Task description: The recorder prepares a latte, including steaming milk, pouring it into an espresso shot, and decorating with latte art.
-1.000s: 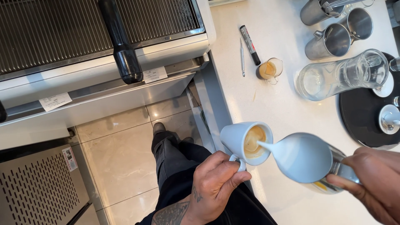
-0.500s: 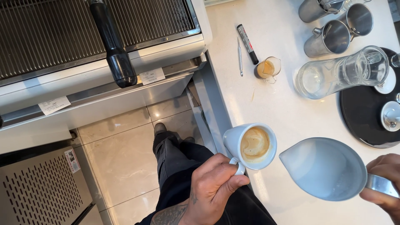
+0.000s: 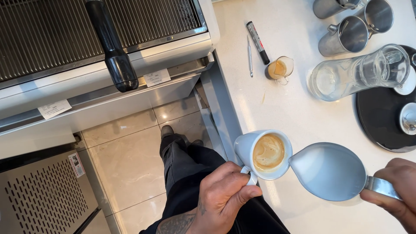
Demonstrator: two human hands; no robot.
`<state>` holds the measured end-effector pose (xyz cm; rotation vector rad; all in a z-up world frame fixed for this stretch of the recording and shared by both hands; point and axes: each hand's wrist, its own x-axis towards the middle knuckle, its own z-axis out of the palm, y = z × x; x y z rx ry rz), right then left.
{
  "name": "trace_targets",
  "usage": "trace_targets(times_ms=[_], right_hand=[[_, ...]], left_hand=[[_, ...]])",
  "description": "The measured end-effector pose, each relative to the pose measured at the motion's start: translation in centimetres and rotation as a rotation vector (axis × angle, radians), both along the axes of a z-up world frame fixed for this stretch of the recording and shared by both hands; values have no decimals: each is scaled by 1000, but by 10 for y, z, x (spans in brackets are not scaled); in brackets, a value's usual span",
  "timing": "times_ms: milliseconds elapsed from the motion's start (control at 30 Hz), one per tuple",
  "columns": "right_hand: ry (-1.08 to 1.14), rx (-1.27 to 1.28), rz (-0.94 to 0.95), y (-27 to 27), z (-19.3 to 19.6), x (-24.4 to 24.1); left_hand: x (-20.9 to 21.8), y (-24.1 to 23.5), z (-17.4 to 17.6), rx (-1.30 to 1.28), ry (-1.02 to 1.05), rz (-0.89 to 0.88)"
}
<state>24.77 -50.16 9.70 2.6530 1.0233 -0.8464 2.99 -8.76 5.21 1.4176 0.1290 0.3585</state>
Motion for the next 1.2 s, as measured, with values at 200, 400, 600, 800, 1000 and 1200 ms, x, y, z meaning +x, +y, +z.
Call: trace_targets(times_ms=[200, 400, 600, 800, 1000, 1200], right_hand=[[64, -65, -16, 17, 4, 5], [158, -259, -137, 15, 5, 11], [159, -243, -130, 1, 1, 14], [116, -354, -60, 3, 0, 22], [292, -487, -142, 12, -2, 31], [312, -430, -173, -16, -17, 34]], left_hand=[[3, 1, 1, 1, -11, -6], [5, 1, -1, 32, -17, -13], [9, 1, -3, 37, -41, -14], [10, 2, -5, 47, -42, -16], [12, 2, -5, 59, -51, -22], [14, 4, -6, 58, -52, -21]])
